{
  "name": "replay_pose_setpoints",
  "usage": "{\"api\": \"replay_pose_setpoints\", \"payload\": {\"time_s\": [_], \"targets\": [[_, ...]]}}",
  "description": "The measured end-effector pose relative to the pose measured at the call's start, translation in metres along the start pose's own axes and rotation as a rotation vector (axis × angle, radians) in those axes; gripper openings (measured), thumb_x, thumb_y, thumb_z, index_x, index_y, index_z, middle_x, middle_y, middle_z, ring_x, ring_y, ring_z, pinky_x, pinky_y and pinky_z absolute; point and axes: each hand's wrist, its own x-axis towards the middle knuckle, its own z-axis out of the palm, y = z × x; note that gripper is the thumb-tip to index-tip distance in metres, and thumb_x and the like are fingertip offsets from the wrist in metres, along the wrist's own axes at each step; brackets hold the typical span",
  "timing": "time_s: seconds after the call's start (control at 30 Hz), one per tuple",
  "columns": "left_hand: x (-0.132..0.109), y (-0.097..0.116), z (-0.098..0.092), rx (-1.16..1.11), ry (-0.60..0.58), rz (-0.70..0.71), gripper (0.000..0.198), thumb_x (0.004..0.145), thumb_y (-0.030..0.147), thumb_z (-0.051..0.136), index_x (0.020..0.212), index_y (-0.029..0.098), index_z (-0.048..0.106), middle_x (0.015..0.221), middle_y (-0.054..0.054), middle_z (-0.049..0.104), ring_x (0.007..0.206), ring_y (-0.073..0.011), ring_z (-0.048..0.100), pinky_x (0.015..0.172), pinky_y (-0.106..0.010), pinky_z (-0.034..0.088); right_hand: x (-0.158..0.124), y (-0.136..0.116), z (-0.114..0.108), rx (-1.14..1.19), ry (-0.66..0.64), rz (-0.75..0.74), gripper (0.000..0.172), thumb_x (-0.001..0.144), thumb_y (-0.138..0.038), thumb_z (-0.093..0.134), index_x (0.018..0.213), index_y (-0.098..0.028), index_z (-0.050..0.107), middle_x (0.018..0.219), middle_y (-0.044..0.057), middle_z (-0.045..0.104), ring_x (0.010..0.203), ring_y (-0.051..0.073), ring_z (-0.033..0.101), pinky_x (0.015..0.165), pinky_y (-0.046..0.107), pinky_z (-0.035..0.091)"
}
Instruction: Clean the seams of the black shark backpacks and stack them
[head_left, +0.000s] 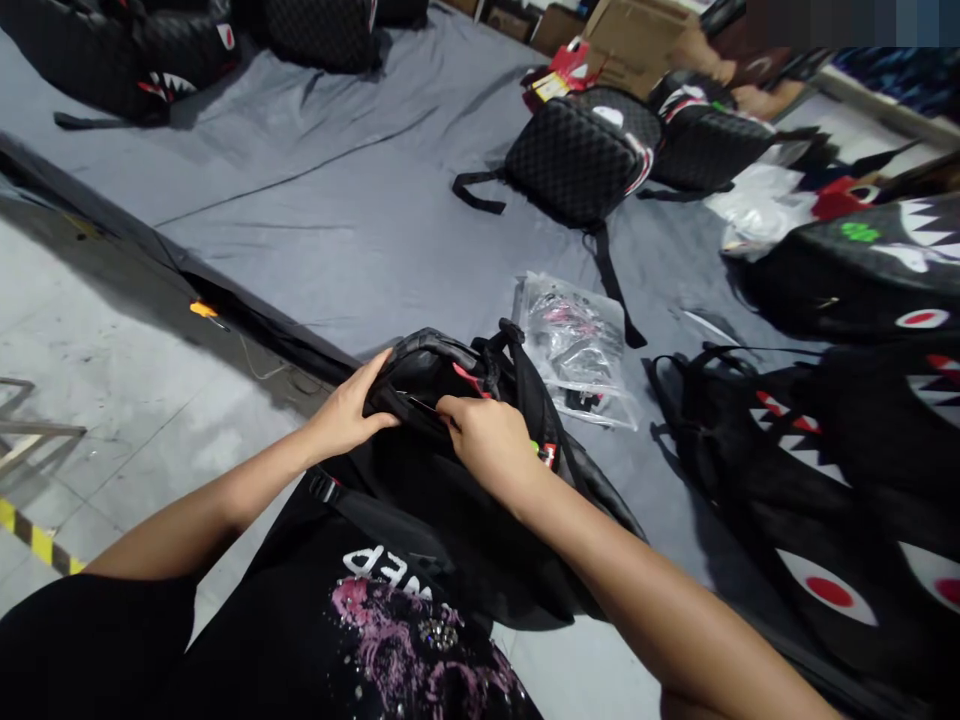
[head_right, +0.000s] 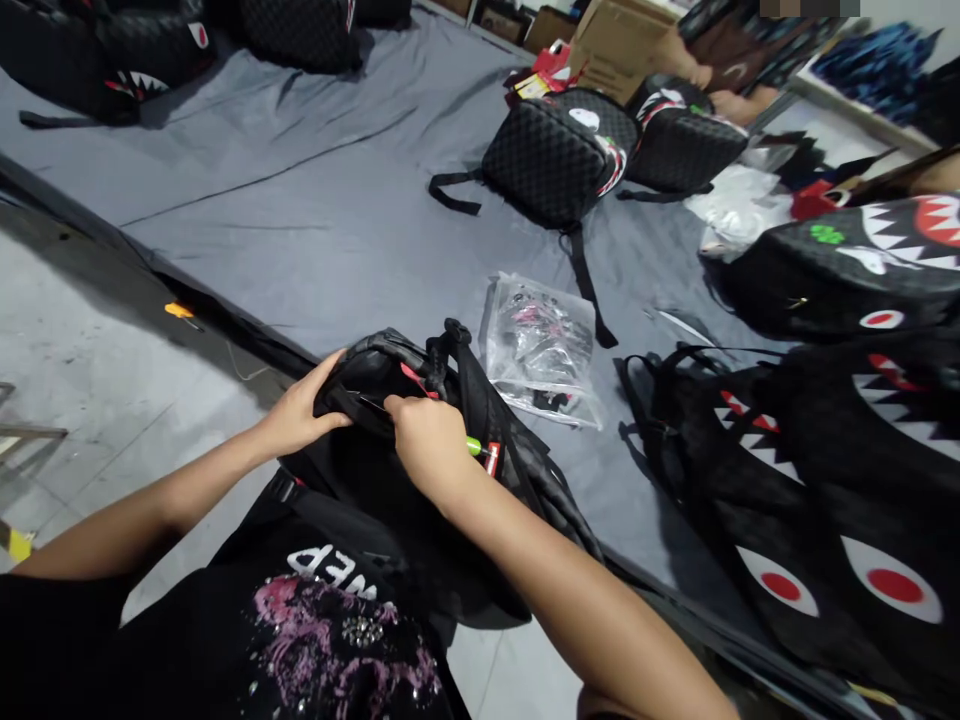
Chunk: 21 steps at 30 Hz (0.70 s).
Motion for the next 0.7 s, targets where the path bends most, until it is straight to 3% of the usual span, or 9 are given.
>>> {"api": "replay_pose_setpoints", "payload": {"time_s": [0.17, 0.33, 0.4, 0.53, 0.7], "targets": [[0.002, -0.003, 0.004, 0.02, 0.028, -0.015, 0.086, 0.083, 0.028, 0.067, 0.157, 0.022, 0.025, 0.16, -0.01, 0.038, 0.148, -0.0252, 0.037, 0.125, -0.043, 0.03, 0.011, -0.015, -0.003, -0.135, -0.138, -0.083, 0.03, 0.096, -0.01, 0.043, 0.108, -0.016, 0.07, 0.101, 0.014, 0.076, 0.094, 0.027, 0.073, 0.071, 0.028, 0.049], [0.003, -0.007, -0.004, -0.015, -0.013, -0.143, 0.1, 0.078, 0.034, 0.075, 0.159, 0.021, 0.019, 0.156, -0.011, 0.044, 0.144, -0.0272, 0.043, 0.121, -0.041, 0.036, 0.016, -0.023, -0.012, -0.131, -0.064, -0.069, 0.033, 0.097, -0.009, 0.04, 0.118, -0.012, 0.065, 0.103, 0.018, 0.074, 0.091, 0.027, 0.074, 0.07, 0.03, 0.051], [0.006, -0.01, -0.009, -0.044, -0.036, -0.197, 0.096, 0.076, 0.039, 0.077, 0.156, 0.022, 0.026, 0.147, -0.011, 0.055, 0.136, -0.0292, 0.053, 0.114, -0.041, 0.044, 0.027, -0.029, -0.014, -0.078, -0.026, -0.119, 0.033, 0.099, -0.013, 0.041, 0.123, -0.013, 0.063, 0.102, 0.017, 0.074, 0.092, 0.027, 0.074, 0.073, 0.031, 0.052], [0.011, -0.013, -0.013, -0.052, -0.062, -0.159, 0.065, 0.076, 0.038, 0.073, 0.136, 0.022, 0.052, 0.126, -0.006, 0.069, 0.118, -0.0284, 0.064, 0.103, -0.04, 0.051, 0.045, -0.032, -0.017, -0.003, 0.006, -0.218, 0.027, 0.098, -0.018, 0.048, 0.118, -0.018, 0.067, 0.105, 0.012, 0.076, 0.1, 0.024, 0.072, 0.079, 0.028, 0.051], [0.013, -0.007, -0.01, -0.064, -0.097, -0.139, 0.062, 0.076, 0.044, 0.074, 0.13, 0.021, 0.054, 0.126, -0.006, 0.068, 0.118, -0.0276, 0.063, 0.103, -0.039, 0.05, 0.01, -0.004, -0.02, -0.031, 0.048, -0.174, 0.028, 0.096, -0.01, 0.046, 0.113, -0.014, 0.068, 0.098, 0.014, 0.076, 0.094, 0.025, 0.073, 0.075, 0.029, 0.05]]}}
